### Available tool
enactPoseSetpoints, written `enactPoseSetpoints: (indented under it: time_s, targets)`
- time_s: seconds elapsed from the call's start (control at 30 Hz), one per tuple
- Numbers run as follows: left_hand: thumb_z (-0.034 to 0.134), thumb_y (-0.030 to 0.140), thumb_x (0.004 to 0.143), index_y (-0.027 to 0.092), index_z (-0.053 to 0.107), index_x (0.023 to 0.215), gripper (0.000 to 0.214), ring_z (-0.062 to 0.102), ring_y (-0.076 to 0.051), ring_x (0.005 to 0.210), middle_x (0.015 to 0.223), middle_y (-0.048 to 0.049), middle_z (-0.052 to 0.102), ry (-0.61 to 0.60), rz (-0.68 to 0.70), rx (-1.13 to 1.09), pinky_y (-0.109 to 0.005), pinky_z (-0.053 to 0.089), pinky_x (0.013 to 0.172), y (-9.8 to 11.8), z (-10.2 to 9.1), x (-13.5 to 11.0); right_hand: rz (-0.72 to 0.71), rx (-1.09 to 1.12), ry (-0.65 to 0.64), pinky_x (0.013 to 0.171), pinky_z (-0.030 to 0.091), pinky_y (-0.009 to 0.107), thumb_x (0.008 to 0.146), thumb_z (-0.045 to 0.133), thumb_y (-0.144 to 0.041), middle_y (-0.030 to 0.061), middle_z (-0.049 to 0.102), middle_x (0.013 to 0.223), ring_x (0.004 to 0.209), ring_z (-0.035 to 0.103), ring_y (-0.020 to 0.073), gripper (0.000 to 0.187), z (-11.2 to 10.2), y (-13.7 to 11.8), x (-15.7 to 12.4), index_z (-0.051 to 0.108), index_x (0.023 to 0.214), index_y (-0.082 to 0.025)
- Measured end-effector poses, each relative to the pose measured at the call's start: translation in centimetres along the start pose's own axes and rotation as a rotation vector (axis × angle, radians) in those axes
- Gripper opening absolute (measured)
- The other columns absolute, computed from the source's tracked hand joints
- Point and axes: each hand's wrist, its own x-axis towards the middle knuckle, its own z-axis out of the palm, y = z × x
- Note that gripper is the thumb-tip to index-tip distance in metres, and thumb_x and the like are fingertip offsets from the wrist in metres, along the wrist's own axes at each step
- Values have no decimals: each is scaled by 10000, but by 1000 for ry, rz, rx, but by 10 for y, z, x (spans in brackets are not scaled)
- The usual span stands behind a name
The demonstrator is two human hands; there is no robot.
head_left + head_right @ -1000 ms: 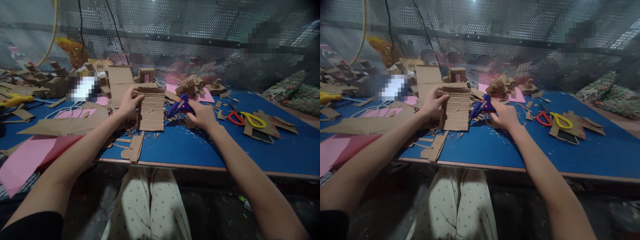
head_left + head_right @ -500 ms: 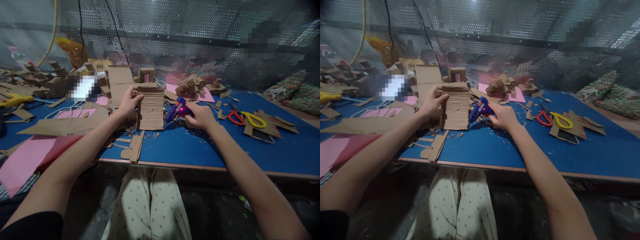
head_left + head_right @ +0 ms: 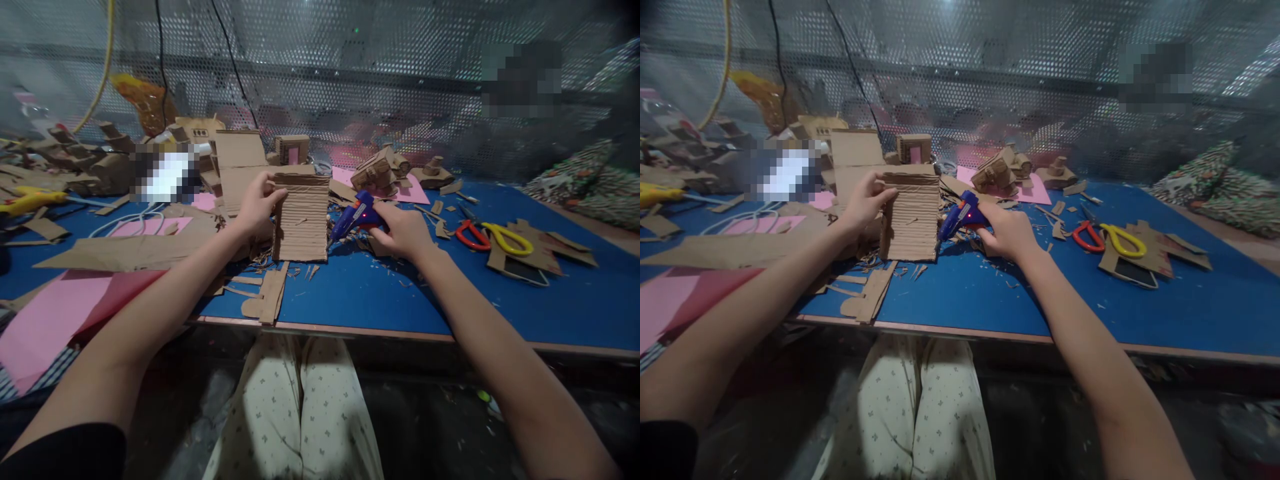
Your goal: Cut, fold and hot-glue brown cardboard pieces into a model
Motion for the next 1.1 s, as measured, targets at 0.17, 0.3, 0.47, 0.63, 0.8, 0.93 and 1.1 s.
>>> enactPoseSetpoints:
  time_s: [0.17,0.3,0.47,0.63,0.8,0.93,1.1]
  targets:
    - [635,129,820,209,502,935,193,612,-149,711,700,12,589,7,-10,-42,-271,477,662,0,1,0,87,-46,-3,674,426,346,847,504,-384,159,688,1150,922,653,317,476,1,1,0,571,1250,-139]
    - [647,123,807,207,505,926,203,613,-146,712,704,13,598,13,-24,-78,-261,467,662,0,1,0,249,-74,-5,654,409,347,864,494,-451,158,698,1027,834,646,304,458,2,3,2,573,1192,-140]
    - [639,104,798,201,525,919,193,610,-142,689,708,9,620,70,-73,-81,-253,463,645,4,1,0,429,-94,-55,671,418,359,827,558,-547,182,674,1045,873,632,316,530,2,8,5,560,1169,-141]
    - [628,101,797,178,564,897,141,600,-131,653,728,-5,627,168,-178,-134,-234,461,597,7,-2,1,561,-124,-162,707,443,390,814,562,-560,180,674,985,874,636,324,520,6,12,5,574,1120,-140]
    - [659,109,762,179,542,843,158,571,-113,578,703,6,594,282,-270,-273,-229,484,541,-2,-7,4,626,-139,-215,763,462,420,822,535,-569,205,673,990,933,632,344,515,10,14,4,605,1064,-120]
    - [627,95,774,189,504,783,155,592,-116,624,750,-6,594,323,-313,-386,-255,543,580,-11,-9,7,700,-132,-236,790,470,426,831,519,-583,221,672,1017,948,635,345,550,9,20,4,603,1095,-108]
    - [615,31,758,213,460,780,241,588,-109,682,741,6,538,474,-355,-445,-226,557,608,-14,-10,14,778,-135,-241,809,475,435,822,528,-607,257,655,1064,990,631,368,612,5,35,2,606,1127,-83]
